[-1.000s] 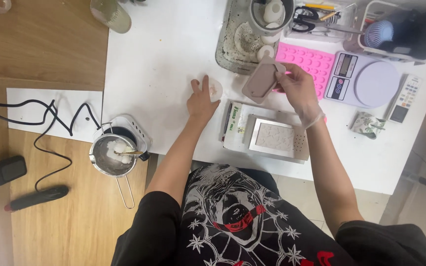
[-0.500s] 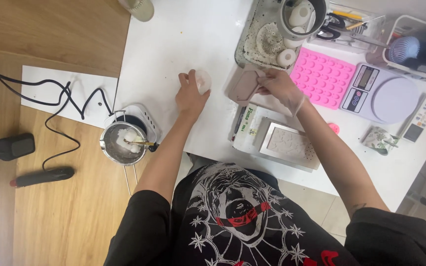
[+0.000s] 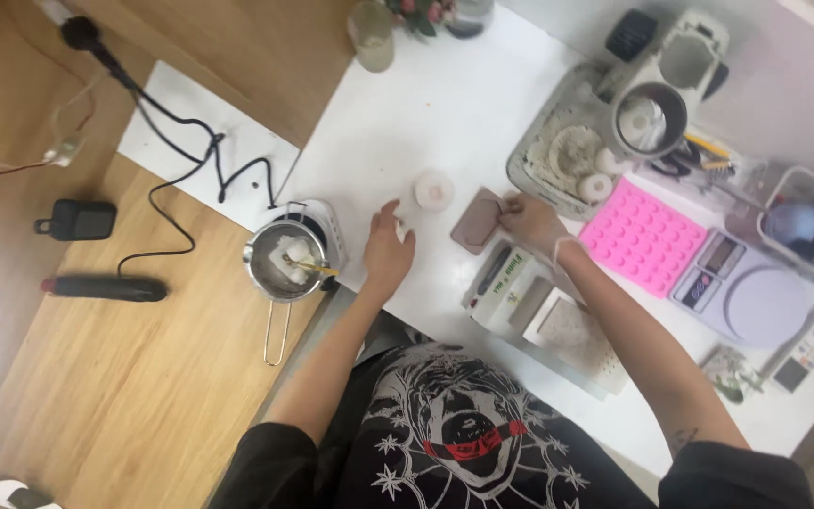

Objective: Organizing and inspecting various candle molds in a studio workshop.

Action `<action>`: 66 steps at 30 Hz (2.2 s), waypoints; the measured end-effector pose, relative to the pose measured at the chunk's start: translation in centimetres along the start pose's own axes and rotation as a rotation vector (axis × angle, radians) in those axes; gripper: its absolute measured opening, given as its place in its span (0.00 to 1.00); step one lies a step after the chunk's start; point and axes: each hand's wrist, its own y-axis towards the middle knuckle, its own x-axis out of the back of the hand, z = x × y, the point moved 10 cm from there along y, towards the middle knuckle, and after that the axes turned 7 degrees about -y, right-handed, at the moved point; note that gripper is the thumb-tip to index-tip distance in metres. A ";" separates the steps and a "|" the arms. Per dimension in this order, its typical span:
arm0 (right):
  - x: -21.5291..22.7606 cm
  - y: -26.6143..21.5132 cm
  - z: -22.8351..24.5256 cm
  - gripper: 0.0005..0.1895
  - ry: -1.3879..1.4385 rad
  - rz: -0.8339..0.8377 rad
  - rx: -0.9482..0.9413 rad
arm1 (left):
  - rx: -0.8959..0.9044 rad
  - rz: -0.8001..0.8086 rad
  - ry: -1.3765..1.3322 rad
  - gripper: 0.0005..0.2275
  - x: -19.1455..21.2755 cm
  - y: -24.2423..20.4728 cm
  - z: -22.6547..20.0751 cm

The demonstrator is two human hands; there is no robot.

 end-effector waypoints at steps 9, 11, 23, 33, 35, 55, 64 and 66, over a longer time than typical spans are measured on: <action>-1.4 0.4 7.5 0.23 -0.825 -0.142 0.187 | 0.118 -0.037 -0.418 0.07 9.6 -8.1 2.5; -2.4 -0.6 10.4 0.24 -0.966 -0.127 0.153 | 0.119 -0.016 -0.520 0.07 11.3 -10.0 1.1; -11.9 -6.7 29.3 0.31 -1.063 -0.156 0.318 | -0.267 0.074 -0.622 0.09 20.2 -17.6 -1.9; -15.2 -17.0 28.4 0.21 -0.301 -0.443 0.460 | 0.255 -0.376 -0.006 0.13 29.7 -23.4 14.5; -14.9 -18.2 26.7 0.21 -0.163 -0.613 0.482 | 0.326 -0.329 -0.073 0.14 29.7 -22.6 15.2; -22.0 -14.4 20.0 0.27 -0.138 -0.136 0.162 | 0.356 -0.117 -0.576 0.14 18.4 -14.7 19.7; -19.8 -12.5 18.4 0.27 -0.199 -0.071 0.305 | 0.408 -0.193 -0.559 0.15 16.6 -16.5 21.5; -19.2 -12.4 17.6 0.26 -0.219 -0.064 0.331 | 0.395 -0.266 -0.608 0.15 17.3 -16.7 21.0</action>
